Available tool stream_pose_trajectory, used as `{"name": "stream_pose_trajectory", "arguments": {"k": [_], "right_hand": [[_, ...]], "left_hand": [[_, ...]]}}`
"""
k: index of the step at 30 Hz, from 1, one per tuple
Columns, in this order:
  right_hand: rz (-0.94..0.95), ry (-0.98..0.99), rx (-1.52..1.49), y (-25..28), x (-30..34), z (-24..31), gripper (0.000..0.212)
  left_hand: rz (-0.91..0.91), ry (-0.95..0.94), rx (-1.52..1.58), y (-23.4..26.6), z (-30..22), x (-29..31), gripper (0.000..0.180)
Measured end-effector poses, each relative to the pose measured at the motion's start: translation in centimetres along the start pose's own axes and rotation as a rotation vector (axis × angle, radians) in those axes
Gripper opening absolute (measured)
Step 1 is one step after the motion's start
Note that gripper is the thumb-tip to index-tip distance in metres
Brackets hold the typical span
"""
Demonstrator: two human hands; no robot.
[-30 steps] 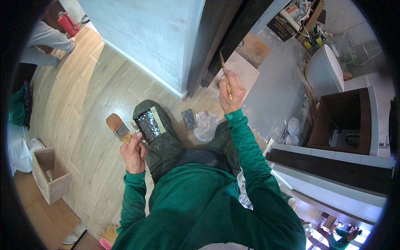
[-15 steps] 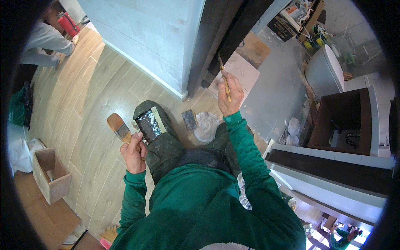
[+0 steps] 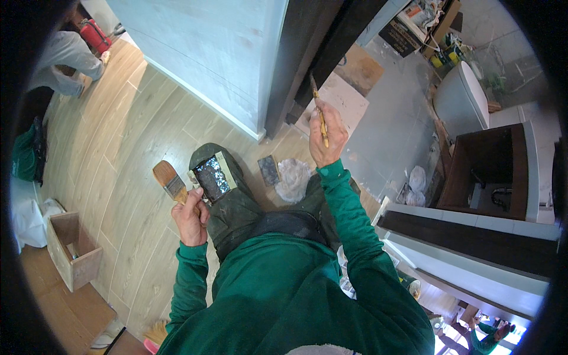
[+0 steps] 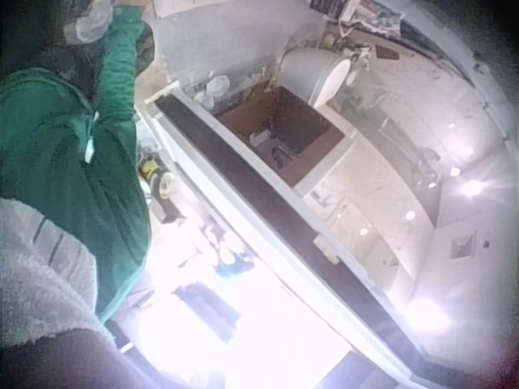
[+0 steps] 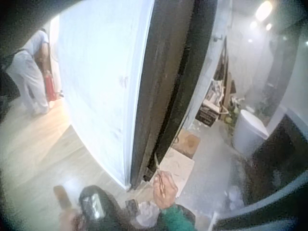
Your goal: The person paints a dark vertical wooden trim using a small brush, repeatedly dipping the brush into a paint container on the floor. The person also holds a larger brush in the other hand while working.
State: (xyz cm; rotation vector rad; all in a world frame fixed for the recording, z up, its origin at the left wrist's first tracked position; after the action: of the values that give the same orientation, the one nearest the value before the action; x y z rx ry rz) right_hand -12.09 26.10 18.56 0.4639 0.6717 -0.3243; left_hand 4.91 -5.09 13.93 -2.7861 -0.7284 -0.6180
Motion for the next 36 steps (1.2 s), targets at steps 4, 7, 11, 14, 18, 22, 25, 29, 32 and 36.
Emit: {"name": "stream_pose_trajectory", "arguments": {"k": [4, 7, 11, 14, 18, 22, 25, 29, 32, 36], "right_hand": [[0.01, -0.049, 0.031, 0.0, -0.1, -0.2, 0.023], [0.009, 0.04, 0.011, 0.3, -0.2, 1.0, 0.023], [-0.026, 0.035, -0.028, 1.0, -0.7, 2.2, 0.023], [-0.054, 0.097, -0.039, 1.3, -1.8, 2.9, 0.022], [-0.039, 0.066, 0.0, 1.0, -2.4, 2.8, 0.022], [-0.027, 0.077, 0.0, 0.9, -2.0, 3.0, 0.028], [-0.066, 0.087, -0.029, 1.3, -2.1, 3.0, 0.028], [-0.047, 0.072, 0.016, 1.2, -2.5, 3.0, 0.026], [-0.044, 0.078, 0.005, 1.2, -2.3, 3.5, 0.025], [-0.051, 0.057, -0.024, 1.2, -2.3, 3.8, 0.025]], "left_hand": [[0.0, -0.004, 0.029, -0.2, 0.0, -0.2, 0.022], [0.011, 0.014, 0.08, -0.4, 0.0, -0.2, 0.018], [0.017, 0.028, 0.077, -0.7, -0.1, -0.3, 0.017], [0.034, 0.039, 0.086, -0.9, -0.2, -0.4, 0.018], [0.024, 0.029, 0.098, -1.1, -0.4, -0.6, 0.02], [0.029, 0.019, 0.081, -1.2, -0.3, -0.7, 0.021], [0.035, 0.03, 0.074, -1.0, -0.2, -0.7, 0.022], [0.041, 0.018, 0.073, -1.1, -0.2, -0.8, 0.021], [0.035, 0.029, 0.08, -1.0, 0.0, -0.8, 0.02], [0.056, 0.033, 0.089, -1.0, 0.1, -0.7, 0.018]]}}
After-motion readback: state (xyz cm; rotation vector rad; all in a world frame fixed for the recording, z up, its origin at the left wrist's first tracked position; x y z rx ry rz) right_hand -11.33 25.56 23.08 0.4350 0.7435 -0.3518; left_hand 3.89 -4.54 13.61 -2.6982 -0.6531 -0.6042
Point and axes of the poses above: each hand's wrist, its own x-axis away from the middle knuckle, its own y-axis out of the back of the hand, z = x × y, the point moved 5 cm from there along -x, towards the middle knuckle, and after that the axes turned 7 degrees about -x, right-handed, at the moved point
